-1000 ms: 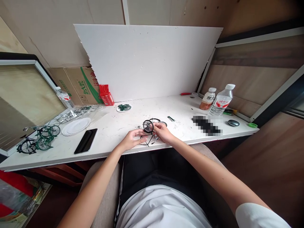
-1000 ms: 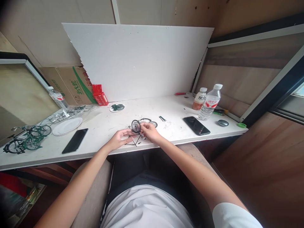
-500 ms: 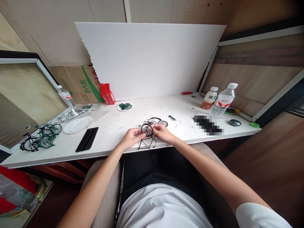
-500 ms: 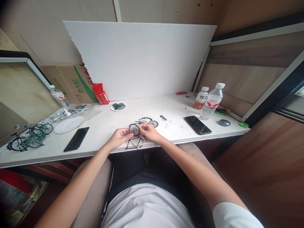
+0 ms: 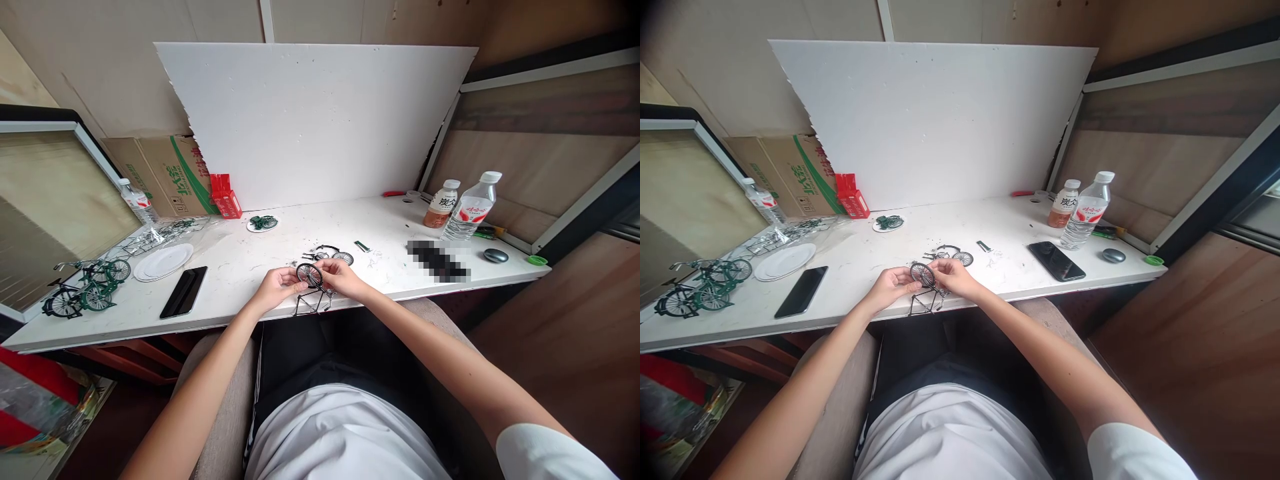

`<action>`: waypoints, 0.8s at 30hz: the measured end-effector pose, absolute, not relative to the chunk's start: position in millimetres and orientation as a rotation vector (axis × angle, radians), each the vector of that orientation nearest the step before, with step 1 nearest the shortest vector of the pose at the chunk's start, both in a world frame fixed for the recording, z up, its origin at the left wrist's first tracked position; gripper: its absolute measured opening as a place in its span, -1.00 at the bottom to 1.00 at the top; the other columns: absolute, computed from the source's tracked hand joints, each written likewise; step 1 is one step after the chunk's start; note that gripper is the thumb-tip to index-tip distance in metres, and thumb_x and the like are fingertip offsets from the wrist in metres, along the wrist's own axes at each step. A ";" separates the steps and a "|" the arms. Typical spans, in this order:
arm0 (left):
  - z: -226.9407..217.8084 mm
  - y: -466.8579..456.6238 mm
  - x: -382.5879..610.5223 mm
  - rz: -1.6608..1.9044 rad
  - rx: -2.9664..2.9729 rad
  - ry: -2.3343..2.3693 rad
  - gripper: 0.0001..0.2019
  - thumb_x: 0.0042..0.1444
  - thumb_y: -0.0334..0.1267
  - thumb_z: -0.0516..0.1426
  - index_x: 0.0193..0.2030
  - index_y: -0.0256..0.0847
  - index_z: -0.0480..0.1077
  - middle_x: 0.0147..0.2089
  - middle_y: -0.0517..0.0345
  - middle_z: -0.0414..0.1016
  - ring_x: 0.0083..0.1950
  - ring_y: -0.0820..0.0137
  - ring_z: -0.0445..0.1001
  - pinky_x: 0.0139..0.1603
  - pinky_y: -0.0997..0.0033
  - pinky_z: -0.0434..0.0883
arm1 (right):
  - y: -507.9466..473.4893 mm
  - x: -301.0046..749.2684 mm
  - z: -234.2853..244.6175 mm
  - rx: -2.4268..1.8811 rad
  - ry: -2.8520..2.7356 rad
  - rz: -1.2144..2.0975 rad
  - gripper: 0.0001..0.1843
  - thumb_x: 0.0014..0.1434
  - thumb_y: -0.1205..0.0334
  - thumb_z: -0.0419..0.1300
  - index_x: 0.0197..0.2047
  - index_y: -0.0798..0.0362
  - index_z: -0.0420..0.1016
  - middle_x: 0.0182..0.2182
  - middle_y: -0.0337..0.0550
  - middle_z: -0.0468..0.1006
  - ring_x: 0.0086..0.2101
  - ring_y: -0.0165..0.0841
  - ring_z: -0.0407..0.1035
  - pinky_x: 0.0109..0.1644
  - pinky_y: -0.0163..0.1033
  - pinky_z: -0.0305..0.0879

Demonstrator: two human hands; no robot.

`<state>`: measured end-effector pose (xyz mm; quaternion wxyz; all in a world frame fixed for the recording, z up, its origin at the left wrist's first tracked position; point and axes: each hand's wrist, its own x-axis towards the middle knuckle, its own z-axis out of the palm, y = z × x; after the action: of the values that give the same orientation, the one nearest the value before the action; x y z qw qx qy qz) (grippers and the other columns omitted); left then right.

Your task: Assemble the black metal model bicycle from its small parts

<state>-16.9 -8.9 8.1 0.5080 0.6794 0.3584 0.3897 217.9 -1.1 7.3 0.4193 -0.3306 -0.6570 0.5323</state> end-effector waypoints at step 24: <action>10.5 -12.3 -15.6 0.964 1.646 0.873 -0.58 0.02 0.04 0.47 -0.15 -0.28 0.66 -0.16 -0.02 0.72 -0.18 0.24 0.65 -0.05 0.27 0.56 | 0.1 216.9 4.1 -0.824 -1.787 1.215 -0.55 0.27 -0.19 0.31 -0.37 0.03 0.47 -0.47 -0.24 0.45 -0.44 -0.39 0.28 -0.31 -0.27 0.22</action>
<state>-15.6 -12.3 10.5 0.4984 0.6802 0.3608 0.3985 216.9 0.1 4.1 0.4024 -0.3261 -0.7074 0.4810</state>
